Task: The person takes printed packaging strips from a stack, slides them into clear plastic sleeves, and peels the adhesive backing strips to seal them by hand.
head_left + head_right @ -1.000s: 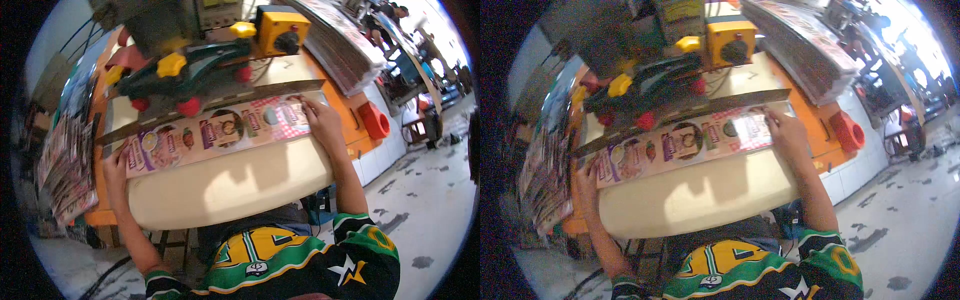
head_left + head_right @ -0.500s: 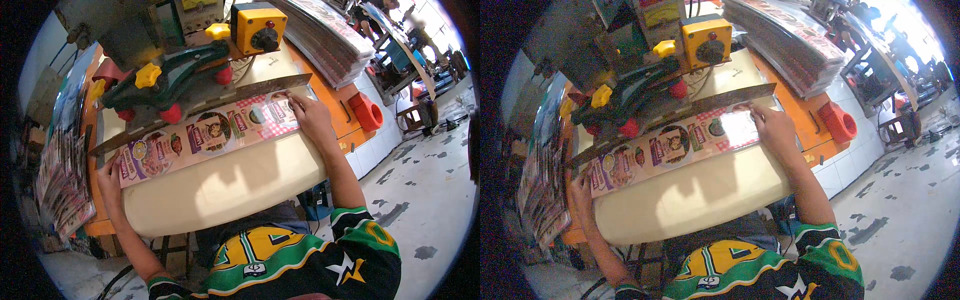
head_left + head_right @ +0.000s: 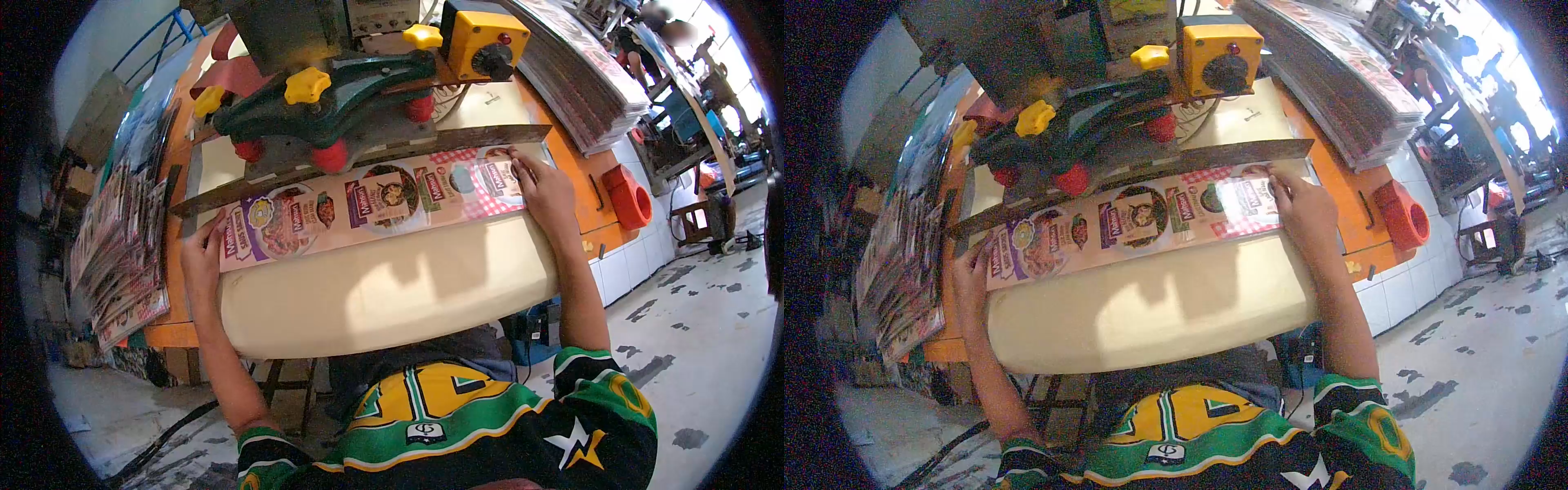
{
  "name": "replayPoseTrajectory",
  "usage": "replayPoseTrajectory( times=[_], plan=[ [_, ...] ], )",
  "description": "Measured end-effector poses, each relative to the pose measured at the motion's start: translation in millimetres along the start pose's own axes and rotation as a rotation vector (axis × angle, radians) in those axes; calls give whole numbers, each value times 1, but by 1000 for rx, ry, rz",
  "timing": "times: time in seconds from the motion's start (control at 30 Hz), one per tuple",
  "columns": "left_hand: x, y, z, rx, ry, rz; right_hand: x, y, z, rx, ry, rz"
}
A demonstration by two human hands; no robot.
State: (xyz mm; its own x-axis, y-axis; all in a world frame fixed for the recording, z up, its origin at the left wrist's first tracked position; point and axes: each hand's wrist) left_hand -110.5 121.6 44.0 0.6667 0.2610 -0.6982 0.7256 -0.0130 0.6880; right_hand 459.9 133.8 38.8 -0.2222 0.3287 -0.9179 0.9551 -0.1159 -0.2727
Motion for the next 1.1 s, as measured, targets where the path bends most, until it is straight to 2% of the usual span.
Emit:
replayPoseTrajectory(
  times=[0.1, 0.2, 0.27, 0.33, 0.4, 0.5, 0.9, 0.97, 1.1],
  plan=[
    [0, 8, 1, -12, 8, -5, -8, -4, 4, 15, -1, 1],
    [-4, -11, 2, -52, -50, -44, -8, 1, 10, 2, 12, -115],
    [-4, 2, 21, -20, -29, 19, -16, -3, 20, 1, -14, -210],
    [-3, 16, 40, 7, -14, 80, -21, -6, 29, 8, -28, -161],
    [1, 24, 55, -52, 59, 34, -21, -9, 35, 13, -48, -110],
    [10, 18, 69, -98, 126, 116, -18, -12, 41, 4, 32, -104],
    [8, 20, 70, -51, 128, 58, -14, -12, 42, 5, 46, -27],
    [9, 19, 70, -55, 127, 69, -11, -13, 43, -33, 136, -61],
    [9, 15, 70, -40, 130, 73, -14, -14, 42, 37, 57, -4]
  ],
)
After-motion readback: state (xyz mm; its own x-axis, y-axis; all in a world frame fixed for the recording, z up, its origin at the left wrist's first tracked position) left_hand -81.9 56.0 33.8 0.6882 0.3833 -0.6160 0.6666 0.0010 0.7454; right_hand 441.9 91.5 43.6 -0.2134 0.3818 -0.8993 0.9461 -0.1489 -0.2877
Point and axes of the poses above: each hand's wrist, its own z-axis away from the middle knuckle, its own x-axis out of the palm, y = z × x, and after that the axes turned 6 degrees about z, right-handed
